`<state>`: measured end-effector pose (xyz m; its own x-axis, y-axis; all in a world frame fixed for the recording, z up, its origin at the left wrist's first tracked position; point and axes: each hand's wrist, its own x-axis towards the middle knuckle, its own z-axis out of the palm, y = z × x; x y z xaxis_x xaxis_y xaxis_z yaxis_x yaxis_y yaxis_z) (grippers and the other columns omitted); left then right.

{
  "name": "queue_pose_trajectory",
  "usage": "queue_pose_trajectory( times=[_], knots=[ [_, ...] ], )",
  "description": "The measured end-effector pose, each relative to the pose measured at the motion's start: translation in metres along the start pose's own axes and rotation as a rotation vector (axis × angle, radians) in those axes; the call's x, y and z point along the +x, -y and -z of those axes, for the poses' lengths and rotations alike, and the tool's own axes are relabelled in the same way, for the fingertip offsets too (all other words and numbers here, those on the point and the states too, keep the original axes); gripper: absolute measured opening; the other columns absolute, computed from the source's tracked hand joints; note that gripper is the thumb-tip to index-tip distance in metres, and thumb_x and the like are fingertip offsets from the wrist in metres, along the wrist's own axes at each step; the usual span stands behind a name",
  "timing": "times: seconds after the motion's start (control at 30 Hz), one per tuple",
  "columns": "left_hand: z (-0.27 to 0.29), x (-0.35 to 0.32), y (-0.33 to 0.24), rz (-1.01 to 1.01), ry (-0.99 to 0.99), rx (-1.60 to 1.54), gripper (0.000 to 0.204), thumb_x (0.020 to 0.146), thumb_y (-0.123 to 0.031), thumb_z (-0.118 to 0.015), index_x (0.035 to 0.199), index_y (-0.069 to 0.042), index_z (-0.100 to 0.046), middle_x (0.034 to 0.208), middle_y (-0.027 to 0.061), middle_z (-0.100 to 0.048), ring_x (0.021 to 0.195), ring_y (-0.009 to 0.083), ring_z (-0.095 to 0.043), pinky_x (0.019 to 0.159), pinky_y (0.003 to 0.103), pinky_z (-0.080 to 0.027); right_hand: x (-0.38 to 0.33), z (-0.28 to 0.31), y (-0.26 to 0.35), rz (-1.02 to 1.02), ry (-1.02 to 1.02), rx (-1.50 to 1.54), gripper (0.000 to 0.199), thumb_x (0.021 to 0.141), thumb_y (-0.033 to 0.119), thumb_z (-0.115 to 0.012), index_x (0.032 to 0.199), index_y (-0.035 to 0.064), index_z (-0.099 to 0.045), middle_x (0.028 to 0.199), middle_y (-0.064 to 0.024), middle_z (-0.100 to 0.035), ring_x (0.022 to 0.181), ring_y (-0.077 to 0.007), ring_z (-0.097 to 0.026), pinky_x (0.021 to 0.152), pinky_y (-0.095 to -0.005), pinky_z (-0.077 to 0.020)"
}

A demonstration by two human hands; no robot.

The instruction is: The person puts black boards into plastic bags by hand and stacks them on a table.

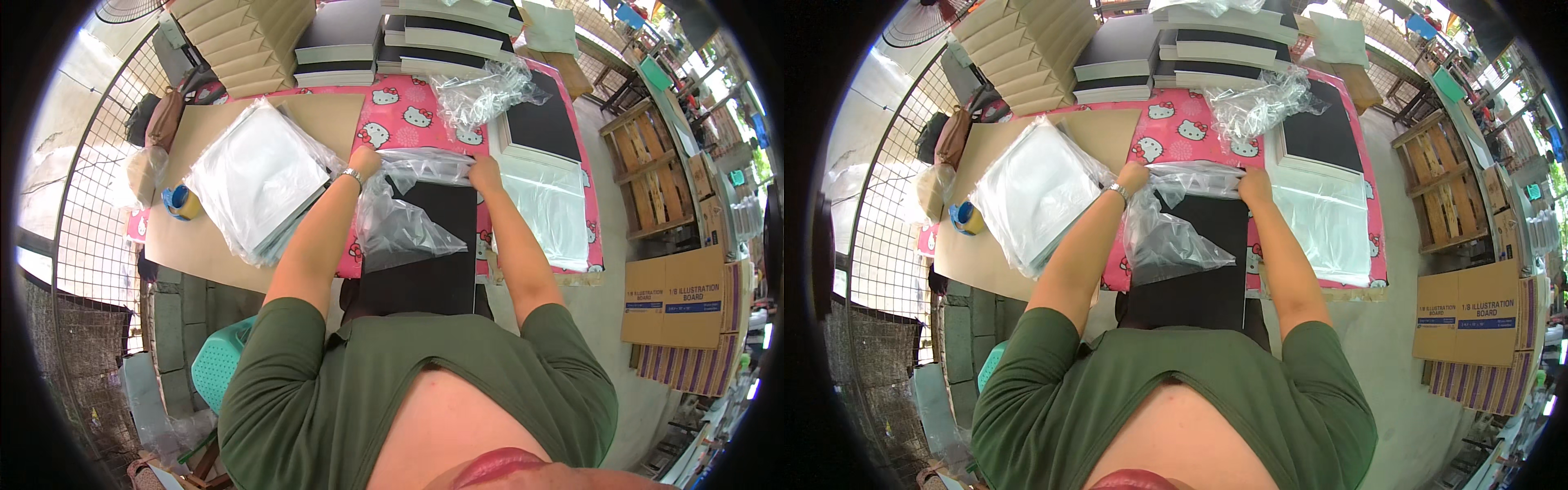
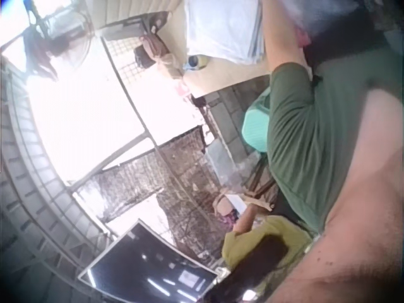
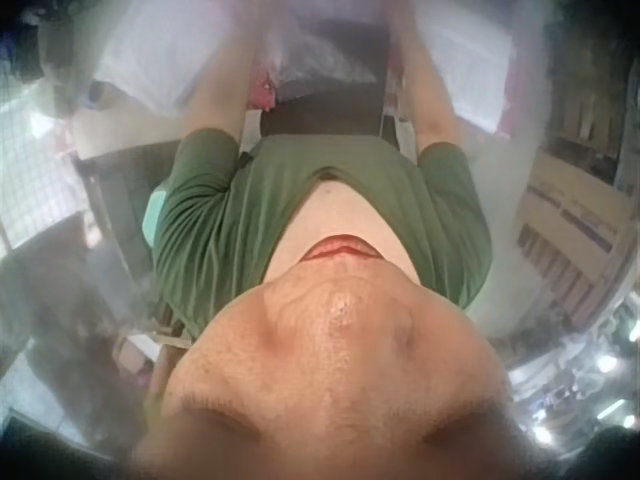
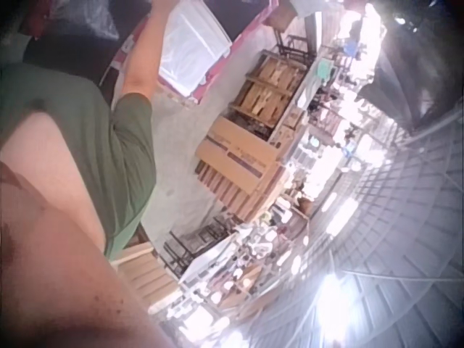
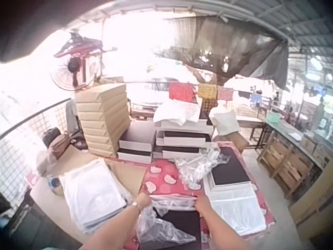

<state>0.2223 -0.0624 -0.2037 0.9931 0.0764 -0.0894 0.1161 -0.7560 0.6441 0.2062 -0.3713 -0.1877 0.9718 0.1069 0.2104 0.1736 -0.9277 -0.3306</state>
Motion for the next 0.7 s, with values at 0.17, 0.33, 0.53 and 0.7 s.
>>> queue_pose_trajectory(
  times=[0.17, 0.33, 0.53, 0.7],
  knots=[
    [0.042, -0.022, -0.015, 0.138, -0.072, -0.326, 0.023, 0.075, -0.018, -0.055, 0.084, -0.001, -0.065, 0.081, 0.0159, -0.063, 0.075, 0.0256, -0.06, 0.067, 0.035, -0.046, -0.003, 0.052, 0.041, 0.038, -0.037, 0.003, 0.017, 0.073, 0.012, -0.054, 0.079, -0.0012, -0.062, 0.083, -0.0255, -0.061, 0.082, -0.0378, -0.058, 0.074, -0.0447, -0.0445],
    [0.128, -0.049, -0.065, 0.034, -0.012, -0.695, 0.018, 0.077, -0.018, -0.059, 0.081, -0.003, -0.066, 0.071, 0.0003, -0.056, 0.062, 0.012, -0.049, 0.056, 0.027, -0.04, 0.011, 0.153, 0.047, -0.251, 0.16, 0.754, 0.016, 0.079, 0.011, -0.052, 0.081, -0.001, -0.062, 0.081, -0.018, -0.063, 0.079, -0.0275, -0.062, 0.065, -0.0377, -0.0477],
    [0.219, -0.081, -0.079, 0.022, 0.658, -0.799, 0.023, 0.085, -0.019, -0.051, 0.095, -0.003, -0.063, 0.082, -0.0013, -0.061, 0.07, 0.0049, -0.055, 0.062, 0.021, -0.045, -0.041, 0.234, 0.081, -0.081, 0.476, 1.664, 0.037, 0.083, 0.008, -0.049, 0.119, -0.0001, -0.048, 0.102, -0.0113, -0.059, 0.091, -0.0186, -0.061, 0.079, -0.0298, -0.0502],
    [0.185, -0.105, -0.059, -0.106, 0.727, -0.704, 0.029, 0.088, -0.019, -0.05, 0.112, -0.004, -0.057, 0.098, 0.001, -0.062, 0.086, 0.0083, -0.057, 0.075, 0.024, -0.046, -0.08, 0.161, 0.01, -0.178, 0.506, 1.974, 0.031, 0.087, 0.007, -0.046, 0.117, -0.0011, -0.049, 0.103, -0.0109, -0.06, 0.098, -0.0202, -0.059, 0.084, -0.0308, -0.0507]
  ],
)
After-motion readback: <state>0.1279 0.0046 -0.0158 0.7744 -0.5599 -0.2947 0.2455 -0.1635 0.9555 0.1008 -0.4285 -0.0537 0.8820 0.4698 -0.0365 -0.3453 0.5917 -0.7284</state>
